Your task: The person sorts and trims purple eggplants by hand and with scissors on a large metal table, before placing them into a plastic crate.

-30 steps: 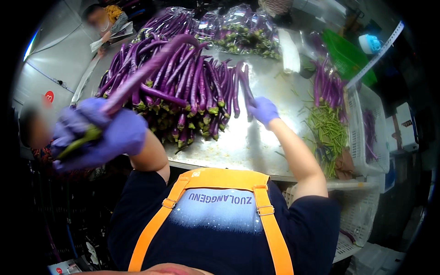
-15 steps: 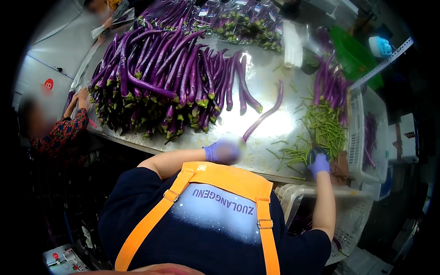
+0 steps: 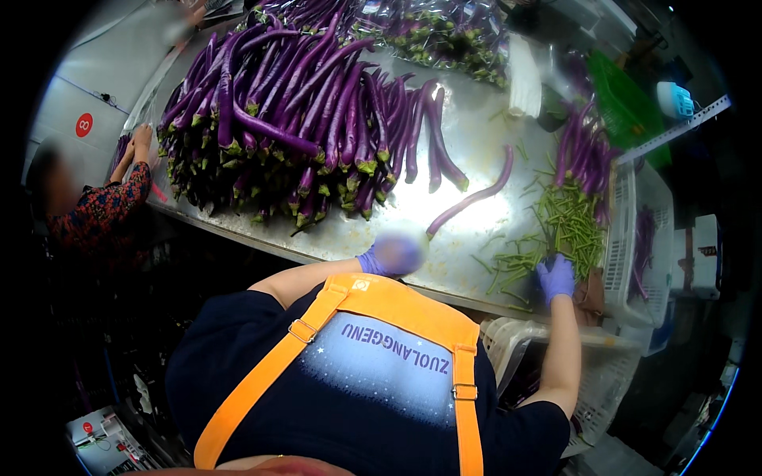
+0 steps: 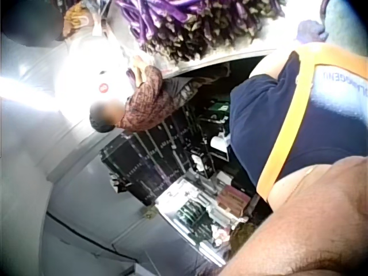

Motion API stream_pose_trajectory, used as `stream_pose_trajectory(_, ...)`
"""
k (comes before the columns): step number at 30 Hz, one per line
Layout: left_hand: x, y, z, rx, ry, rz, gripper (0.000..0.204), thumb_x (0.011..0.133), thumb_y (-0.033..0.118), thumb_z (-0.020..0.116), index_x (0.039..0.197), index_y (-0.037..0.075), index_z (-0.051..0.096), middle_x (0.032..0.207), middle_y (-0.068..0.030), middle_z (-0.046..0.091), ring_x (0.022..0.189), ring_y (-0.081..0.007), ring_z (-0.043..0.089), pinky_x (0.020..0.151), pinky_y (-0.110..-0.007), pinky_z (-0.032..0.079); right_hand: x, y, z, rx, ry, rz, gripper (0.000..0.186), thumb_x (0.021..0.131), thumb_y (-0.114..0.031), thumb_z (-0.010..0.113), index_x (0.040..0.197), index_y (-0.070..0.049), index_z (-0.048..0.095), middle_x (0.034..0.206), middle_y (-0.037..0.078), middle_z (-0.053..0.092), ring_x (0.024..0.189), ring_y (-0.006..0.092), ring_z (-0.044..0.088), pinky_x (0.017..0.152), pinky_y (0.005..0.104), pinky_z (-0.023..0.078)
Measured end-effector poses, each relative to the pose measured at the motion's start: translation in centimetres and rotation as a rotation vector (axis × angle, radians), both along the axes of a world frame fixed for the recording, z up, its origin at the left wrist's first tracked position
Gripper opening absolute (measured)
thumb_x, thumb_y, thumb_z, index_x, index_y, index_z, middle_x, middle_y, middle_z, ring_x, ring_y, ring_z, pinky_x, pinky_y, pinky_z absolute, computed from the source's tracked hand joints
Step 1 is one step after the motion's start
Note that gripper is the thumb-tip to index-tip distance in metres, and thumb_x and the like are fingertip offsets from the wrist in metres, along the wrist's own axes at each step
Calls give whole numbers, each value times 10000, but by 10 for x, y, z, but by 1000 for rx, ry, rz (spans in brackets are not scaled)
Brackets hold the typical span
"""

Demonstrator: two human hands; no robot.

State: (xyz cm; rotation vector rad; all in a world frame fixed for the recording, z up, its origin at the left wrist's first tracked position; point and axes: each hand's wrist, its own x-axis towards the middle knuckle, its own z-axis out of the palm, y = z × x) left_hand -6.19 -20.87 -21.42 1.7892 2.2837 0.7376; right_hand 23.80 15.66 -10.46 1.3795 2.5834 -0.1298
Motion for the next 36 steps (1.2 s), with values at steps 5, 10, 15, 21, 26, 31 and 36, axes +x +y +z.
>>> stream_pose_trajectory(5, -2, -5, 21, -53, 4, 11, 323, 966, 382, 564, 895, 87, 674, 883, -162, 693, 855, -392, 675, 773, -518, 538, 3, 17, -11, -152, -45, -19, 705, 863, -350, 713, 1458, -85, 443, 1313, 298, 625, 1171, 482, 625, 988, 512, 519)
stream_pose_trajectory(10, -11, -8, -2, -146, -217, -6, 347, 989, 374, 564, 953, 55, 695, 890, -163, 712, 839, -361, 689, 779, -468, 543, -17, 6, -14, -121, -31, -187, 458, 950, -309, 618, 1334, -70, 546, 1134, 280, 711, 1076, 483, 675, 908, 500, 539)
stream_pose_trajectory(15, -21, -24, -23, -169, -879, 100, 292, 983, 329, 625, 920, 56, 706, 737, -40, 667, 650, -151, 607, 605, -315, 492, -48, -34, 60, -719, 389, -223, 336, 944, -330, 739, 1133, -69, 643, 797, 62, 611, 689, 186, 585, 629, 337, 485)
stream_pose_trajectory(21, -17, -20, 32, -370, -1286, 367, 257, 991, 296, 629, 916, 65, 713, 721, 0, 637, 579, -94, 532, 529, -272, 448, -99, -165, 114, -1254, 42, 15, 499, 1034, -557, 560, 1123, -67, 591, 680, 23, 541, 543, 138, 555, 505, 299, 465)
stream_pose_trajectory(26, -12, -18, 6, -228, -1012, 280, 269, 982, 301, 641, 917, 52, 719, 731, -16, 656, 600, -107, 564, 555, -275, 467, -135, -179, 83, -1245, -102, 114, 639, 978, -685, 553, 986, -47, 576, 672, 50, 554, 534, 153, 561, 497, 309, 458)
stream_pose_trajectory(31, -8, -23, -8, -176, -872, 231, 305, 971, 323, 649, 900, 35, 721, 733, -47, 666, 636, -144, 599, 617, -315, 490, -162, -182, 72, -1146, -203, 232, 711, 921, -773, 559, 907, -63, 594, 683, 57, 545, 577, 163, 554, 526, 316, 438)
stream_pose_trajectory(36, -4, -33, 61, -249, -983, 244, 311, 968, 329, 659, 895, 34, 725, 739, -63, 661, 661, -168, 591, 665, -330, 485, -174, -181, 66, -1137, -196, 240, 680, 926, -747, 584, 909, -67, 576, 682, 47, 499, 559, 166, 506, 515, 333, 413)
